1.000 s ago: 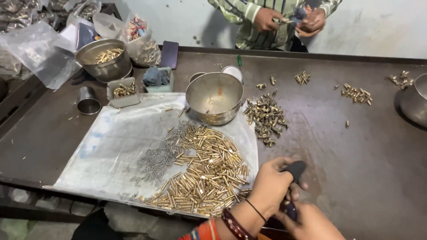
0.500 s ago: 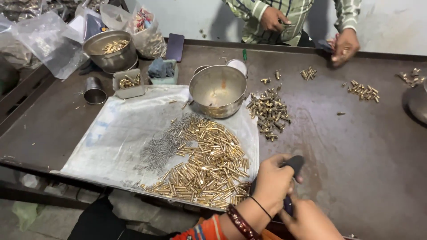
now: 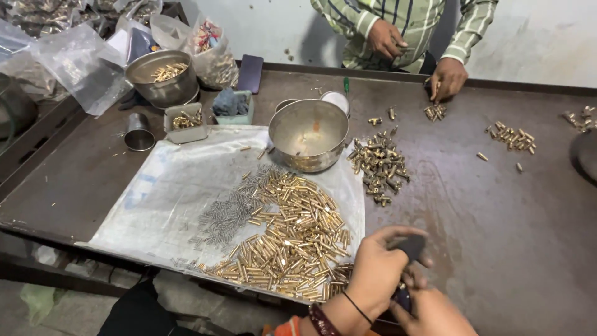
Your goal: The person repeatedly picks small brass-colored metal parts from a table, rubs each with a dark cloth, and places them back on the table. Another person works across the table with similar parts. The camera wearer continues the same repetitive polishing motion throughout the clip.
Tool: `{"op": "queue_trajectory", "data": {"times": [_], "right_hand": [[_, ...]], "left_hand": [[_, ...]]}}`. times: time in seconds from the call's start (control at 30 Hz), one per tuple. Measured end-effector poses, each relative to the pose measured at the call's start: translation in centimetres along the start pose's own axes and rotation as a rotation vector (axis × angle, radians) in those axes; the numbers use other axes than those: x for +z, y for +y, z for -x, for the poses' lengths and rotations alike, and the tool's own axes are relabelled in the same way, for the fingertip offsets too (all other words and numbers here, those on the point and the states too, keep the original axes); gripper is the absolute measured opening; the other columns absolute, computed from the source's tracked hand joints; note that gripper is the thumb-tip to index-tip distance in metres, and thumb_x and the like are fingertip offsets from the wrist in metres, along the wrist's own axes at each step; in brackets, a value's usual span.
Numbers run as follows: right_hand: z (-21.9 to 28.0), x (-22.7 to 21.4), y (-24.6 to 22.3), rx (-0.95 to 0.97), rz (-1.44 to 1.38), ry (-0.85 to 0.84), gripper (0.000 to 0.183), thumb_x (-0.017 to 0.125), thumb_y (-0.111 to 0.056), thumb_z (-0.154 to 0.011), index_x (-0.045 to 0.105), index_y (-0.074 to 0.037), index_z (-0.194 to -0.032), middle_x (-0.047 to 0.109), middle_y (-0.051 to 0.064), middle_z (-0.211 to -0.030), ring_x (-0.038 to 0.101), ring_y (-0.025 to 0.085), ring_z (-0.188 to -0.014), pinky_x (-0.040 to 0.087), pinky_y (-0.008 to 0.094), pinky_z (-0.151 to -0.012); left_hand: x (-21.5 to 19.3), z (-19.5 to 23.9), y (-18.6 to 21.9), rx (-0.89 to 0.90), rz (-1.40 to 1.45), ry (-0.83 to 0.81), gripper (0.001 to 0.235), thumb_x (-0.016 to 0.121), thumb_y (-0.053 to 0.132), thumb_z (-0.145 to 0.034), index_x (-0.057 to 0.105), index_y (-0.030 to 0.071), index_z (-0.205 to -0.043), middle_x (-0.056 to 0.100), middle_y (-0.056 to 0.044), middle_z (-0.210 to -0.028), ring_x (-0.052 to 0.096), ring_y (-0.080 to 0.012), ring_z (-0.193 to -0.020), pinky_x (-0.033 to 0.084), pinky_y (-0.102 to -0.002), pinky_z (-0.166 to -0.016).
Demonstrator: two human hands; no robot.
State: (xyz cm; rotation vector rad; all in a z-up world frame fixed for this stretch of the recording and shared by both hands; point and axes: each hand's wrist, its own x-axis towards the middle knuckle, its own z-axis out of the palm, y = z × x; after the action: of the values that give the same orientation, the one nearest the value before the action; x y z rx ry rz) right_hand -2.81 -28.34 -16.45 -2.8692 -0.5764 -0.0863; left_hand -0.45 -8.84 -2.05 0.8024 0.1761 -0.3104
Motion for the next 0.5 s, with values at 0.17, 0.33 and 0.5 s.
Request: {"op": "queue_trajectory", "data": {"times": [0.17,0.33,0.5], "right_hand": [[-0.5,-2.7,-0.8,0.202,-1.192,-0.491,0.034,0.084,-0.011,-0.086,0.061,-0.002,-0.110,0.067,0.007,-0.086,0.063,0.017,-0.078,0.054,0.034,-0.069],[-1.6,-6.0,-3.3,0.064,-1.098,-0.523,0.017,0.081,-0.010,-0.085,0.075,0.001,-0.096,0.073,0.004,-0.081,0.070,0.015,-0.078,0.055,0.031,-0.073],[-1.5,-5.8,-4.1,0.258,-0.304,-0.325,0.022,0.081,-0.025,-0.082,0.075,-0.010,-0.097,0.065,0.000,-0.058,0.069,0.014,-0.057,0.048,0.030,-0.062]], "left_hand": [[1.8,2.0,4.2,-0.074,-0.034,-0.655,0.027,0.047,-0.002,-0.111,0.065,0.000,-0.131,0.070,-0.017,-0.091,0.063,-0.0151,-0.059,0.044,-0.021,-0.049],[0.7,-1.0,0.5,0.051,-0.030,-0.311,0.026,0.050,0.002,-0.107,0.068,0.000,-0.125,0.070,-0.010,-0.084,0.067,-0.0140,-0.067,0.054,-0.026,-0.061],[0.7,-1.3,-0.2,-0.036,-0.056,0.124,0.020,0.059,0.008,-0.100,0.066,-0.001,-0.116,0.065,-0.005,-0.069,0.050,-0.0116,-0.048,0.039,-0.024,-0.043]]}}
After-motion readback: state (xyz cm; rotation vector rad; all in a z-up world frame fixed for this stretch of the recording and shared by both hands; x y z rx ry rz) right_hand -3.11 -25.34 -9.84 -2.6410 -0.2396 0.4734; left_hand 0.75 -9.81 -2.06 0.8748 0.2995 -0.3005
